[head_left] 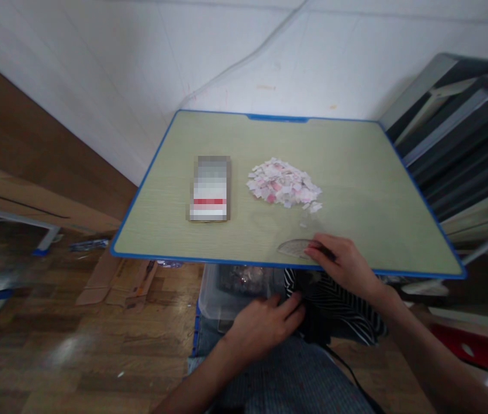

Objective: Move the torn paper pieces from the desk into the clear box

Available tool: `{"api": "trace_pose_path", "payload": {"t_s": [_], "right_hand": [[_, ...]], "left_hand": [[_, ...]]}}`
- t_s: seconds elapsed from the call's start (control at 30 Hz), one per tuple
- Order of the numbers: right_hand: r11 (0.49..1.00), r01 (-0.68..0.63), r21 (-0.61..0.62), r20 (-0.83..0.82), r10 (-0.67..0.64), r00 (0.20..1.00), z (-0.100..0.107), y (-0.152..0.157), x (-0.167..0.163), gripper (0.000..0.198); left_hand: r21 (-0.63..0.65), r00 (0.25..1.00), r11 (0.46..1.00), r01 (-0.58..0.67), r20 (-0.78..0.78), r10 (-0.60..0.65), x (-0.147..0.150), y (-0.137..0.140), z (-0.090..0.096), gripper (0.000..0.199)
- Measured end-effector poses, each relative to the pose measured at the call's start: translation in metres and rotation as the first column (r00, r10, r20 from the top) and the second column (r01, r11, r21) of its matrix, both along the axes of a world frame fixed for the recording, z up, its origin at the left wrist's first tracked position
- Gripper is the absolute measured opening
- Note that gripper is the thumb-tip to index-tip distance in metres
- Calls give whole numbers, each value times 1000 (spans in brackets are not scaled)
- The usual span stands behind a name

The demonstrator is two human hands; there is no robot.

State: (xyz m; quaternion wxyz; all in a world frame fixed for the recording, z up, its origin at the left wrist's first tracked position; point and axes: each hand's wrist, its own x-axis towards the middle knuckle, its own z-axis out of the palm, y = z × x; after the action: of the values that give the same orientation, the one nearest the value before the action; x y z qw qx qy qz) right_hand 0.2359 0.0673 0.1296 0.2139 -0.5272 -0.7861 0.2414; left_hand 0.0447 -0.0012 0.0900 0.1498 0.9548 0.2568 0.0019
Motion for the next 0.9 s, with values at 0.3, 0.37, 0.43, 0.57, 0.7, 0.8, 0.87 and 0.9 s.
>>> {"api": "trace_pose_path", "payload": {"t_s": [0.3,0.37,0.43,0.57,0.7,0.8,0.87,0.9], "right_hand": [[985,-172,-28,63,173,983,3,5,-20,19],[978,-206,-20,55,207,977,2,8,-20,19],[975,-223,-11,50,224,973,1,9,-19,20],[960,-278,29,55,277,959,-1,7,-18,19],[931,-360,60,66,357,932,1,4,-16,21],[952,-277,134,62,270,961,1,4,-13,20],[960,-229,162,73,219,973,0,4,-10,18],[961,-223,163,79,213,974,-1,4,-8,17]], "left_hand": [[0,999,1000,-1,-39,1,0,-1,0,32],[4,999,1000,2,-44,-2,0,-1,0,32],[6,999,1000,0,-38,1,0,0,0,32],[6,1000,1000,-10,-15,10,0,0,1,30],[6,1000,1000,-4,-15,5,0,1,1,29],[7,1000,1000,-9,-13,9,0,0,1,30],[10,1000,1000,-11,-7,11,0,-1,0,31],[11,1000,1000,-11,-5,11,0,-1,0,31]]}}
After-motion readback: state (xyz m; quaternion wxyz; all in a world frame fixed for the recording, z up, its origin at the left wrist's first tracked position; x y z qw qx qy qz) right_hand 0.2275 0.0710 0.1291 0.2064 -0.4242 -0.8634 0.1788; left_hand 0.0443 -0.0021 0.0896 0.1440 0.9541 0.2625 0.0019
